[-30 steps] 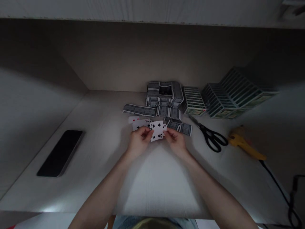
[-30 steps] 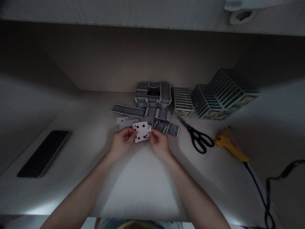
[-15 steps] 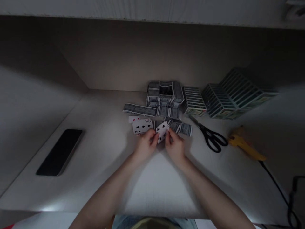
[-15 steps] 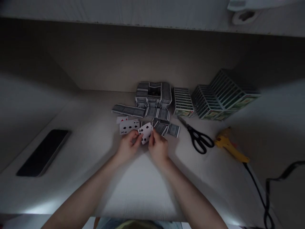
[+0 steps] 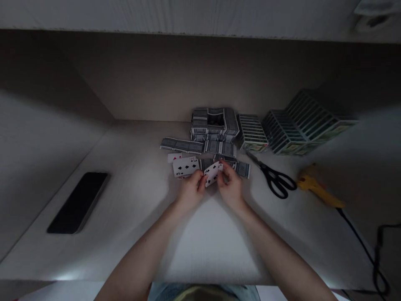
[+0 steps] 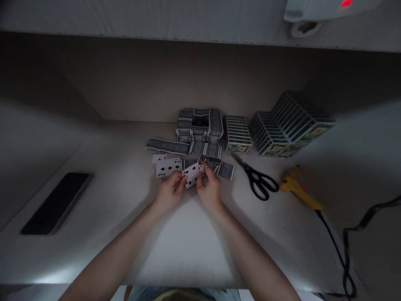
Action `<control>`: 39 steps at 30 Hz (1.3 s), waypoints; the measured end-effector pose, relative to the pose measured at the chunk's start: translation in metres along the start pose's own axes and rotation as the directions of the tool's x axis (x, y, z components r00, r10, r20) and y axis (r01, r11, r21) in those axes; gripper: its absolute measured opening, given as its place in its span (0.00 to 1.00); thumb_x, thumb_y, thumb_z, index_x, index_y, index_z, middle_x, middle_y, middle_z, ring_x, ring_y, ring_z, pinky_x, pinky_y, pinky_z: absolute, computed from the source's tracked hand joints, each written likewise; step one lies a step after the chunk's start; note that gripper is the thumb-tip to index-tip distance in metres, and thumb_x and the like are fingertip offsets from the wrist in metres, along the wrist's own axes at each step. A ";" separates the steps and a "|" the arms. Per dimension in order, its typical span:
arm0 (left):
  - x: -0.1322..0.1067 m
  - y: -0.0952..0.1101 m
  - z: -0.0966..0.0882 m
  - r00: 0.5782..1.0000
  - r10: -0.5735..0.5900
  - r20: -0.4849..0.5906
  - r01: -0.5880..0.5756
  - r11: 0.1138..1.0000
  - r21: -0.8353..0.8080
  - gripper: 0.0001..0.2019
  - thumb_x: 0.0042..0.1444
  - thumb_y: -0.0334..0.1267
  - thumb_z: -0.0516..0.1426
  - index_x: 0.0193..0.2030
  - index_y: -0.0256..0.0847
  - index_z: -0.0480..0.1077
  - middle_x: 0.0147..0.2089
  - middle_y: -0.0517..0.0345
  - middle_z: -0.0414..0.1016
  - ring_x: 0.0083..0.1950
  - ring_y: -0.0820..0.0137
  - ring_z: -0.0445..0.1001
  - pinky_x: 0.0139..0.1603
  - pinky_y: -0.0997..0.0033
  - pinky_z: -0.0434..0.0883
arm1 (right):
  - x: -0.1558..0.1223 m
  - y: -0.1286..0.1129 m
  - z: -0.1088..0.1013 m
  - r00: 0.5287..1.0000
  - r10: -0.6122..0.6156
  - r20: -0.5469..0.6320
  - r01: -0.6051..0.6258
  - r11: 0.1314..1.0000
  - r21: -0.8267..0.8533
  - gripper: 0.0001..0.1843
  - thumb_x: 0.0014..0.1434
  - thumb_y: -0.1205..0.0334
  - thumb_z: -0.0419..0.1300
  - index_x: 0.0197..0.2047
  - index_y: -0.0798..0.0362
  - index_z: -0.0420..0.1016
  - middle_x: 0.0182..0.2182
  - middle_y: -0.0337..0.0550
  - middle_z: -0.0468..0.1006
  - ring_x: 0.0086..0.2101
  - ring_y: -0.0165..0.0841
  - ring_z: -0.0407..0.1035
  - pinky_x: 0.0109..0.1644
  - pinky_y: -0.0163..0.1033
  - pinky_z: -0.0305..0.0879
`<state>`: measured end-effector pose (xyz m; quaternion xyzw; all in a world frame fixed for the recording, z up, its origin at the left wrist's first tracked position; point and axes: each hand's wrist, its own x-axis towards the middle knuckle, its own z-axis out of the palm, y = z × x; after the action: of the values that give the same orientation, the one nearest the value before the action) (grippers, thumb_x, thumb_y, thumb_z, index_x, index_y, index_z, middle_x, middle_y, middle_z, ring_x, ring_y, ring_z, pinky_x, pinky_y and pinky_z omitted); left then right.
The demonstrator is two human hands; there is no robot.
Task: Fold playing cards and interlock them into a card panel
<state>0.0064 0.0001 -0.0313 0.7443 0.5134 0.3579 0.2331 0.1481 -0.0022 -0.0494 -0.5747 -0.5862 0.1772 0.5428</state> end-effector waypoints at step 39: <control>-0.013 0.018 -0.002 0.956 0.280 0.082 -0.292 0.909 0.297 0.06 0.54 0.32 0.48 0.28 0.40 0.62 0.23 0.57 0.70 0.25 0.73 0.68 0.26 0.74 0.60 | -0.014 -0.016 -0.003 0.991 0.121 -0.054 -0.126 0.984 -0.123 0.15 0.54 0.62 0.51 0.43 0.55 0.72 0.36 0.49 0.78 0.34 0.36 0.74 0.37 0.39 0.69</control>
<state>0.0126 -0.0189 -0.0213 0.8449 0.4436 0.2906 0.0699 0.1394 -0.0205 -0.0410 -0.6472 -0.5468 0.1596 0.5067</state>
